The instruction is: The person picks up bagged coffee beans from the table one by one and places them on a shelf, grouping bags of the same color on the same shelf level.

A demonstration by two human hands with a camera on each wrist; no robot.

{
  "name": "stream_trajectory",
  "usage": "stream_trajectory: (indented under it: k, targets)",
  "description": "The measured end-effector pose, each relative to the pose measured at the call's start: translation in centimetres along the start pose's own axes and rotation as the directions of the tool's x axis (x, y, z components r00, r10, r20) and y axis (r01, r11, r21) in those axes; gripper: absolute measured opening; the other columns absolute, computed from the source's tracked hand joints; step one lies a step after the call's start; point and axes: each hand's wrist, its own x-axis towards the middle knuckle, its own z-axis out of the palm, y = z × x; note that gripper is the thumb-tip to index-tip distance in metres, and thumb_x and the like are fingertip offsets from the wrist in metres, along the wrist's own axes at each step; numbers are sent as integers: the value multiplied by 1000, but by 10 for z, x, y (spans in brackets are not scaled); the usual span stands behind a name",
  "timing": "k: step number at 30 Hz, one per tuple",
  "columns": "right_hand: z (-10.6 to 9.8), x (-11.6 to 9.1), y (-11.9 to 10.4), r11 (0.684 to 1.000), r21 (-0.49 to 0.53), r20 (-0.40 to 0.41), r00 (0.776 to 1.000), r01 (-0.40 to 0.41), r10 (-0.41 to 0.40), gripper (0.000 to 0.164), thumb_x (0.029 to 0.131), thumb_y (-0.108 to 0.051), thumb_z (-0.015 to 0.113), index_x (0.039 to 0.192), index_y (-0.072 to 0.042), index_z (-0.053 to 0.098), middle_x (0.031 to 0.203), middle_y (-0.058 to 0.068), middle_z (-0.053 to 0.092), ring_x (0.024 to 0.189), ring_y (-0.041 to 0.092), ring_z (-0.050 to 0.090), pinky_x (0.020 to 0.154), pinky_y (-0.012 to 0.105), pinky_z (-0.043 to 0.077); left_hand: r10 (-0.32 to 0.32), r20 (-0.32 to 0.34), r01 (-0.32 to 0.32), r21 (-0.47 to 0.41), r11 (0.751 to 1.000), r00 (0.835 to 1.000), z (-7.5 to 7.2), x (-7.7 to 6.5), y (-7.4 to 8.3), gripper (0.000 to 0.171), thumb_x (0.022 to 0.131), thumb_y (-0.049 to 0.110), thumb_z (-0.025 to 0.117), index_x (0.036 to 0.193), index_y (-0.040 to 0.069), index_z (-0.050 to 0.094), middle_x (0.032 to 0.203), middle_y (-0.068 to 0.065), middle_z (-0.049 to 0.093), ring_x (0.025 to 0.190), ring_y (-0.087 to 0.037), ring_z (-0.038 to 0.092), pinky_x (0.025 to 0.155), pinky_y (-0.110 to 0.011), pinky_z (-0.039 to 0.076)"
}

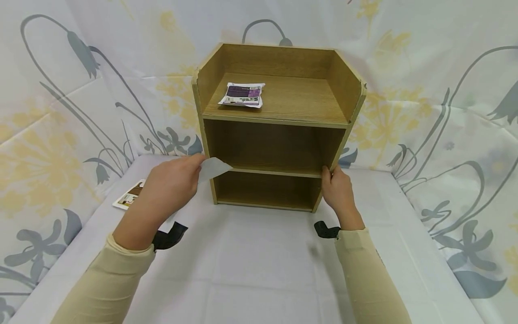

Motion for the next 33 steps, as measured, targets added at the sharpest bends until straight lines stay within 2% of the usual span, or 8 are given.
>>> stream_trajectory:
  k: [4,7,14,24,27,33]
  targets:
    - [0,0,0,1000,-4,2,1000,-4,4,50,104,-34,31,121,8,52,104,34,65,90,45,66,73,56,52,18,-3,-18,-3,1000,1000,-3,4,6,25,96,5,47,116,9,62,93,-10,71,73,-33,65,58,-48,51]
    - [0,0,0,1000,-9,9,1000,-13,13,51,104,-35,31,120,8,52,104,34,64,90,46,65,73,55,52,26,-7,-26,-7,1000,1000,-5,6,11,25,97,6,47,117,9,62,95,-9,71,73,-31,65,58,-46,51]
    - [-1,-1,0,1000,-11,13,1000,-17,17,52,104,-35,30,121,9,51,105,35,64,92,46,65,74,56,52,97,-109,-98,-8,995,989,-6,10,21,23,95,3,49,112,9,64,87,-8,70,63,-27,63,49,-41,48]
    - [1,-1,1,1000,-14,7,1000,-15,15,53,104,-36,29,120,9,51,102,33,64,89,45,65,71,54,52,143,-161,-149,-26,989,977,-11,18,36,26,95,4,51,118,8,63,102,-8,72,76,-26,68,51,-39,51]
    - [1,-1,0,1000,-18,4,1000,-12,12,52,104,-35,29,119,9,52,101,34,64,88,45,65,71,54,52,170,-200,-180,-33,983,965,-13,22,41,27,95,3,52,119,8,63,105,-7,72,84,-24,69,54,-37,53]
    - [1,-1,-1,1000,-18,-2,1000,-11,11,51,104,-34,30,118,9,52,102,35,64,90,46,65,71,56,51,236,-317,-259,-32,965,919,-14,28,48,26,95,1,51,114,8,65,104,-6,73,90,-23,70,58,-38,55]
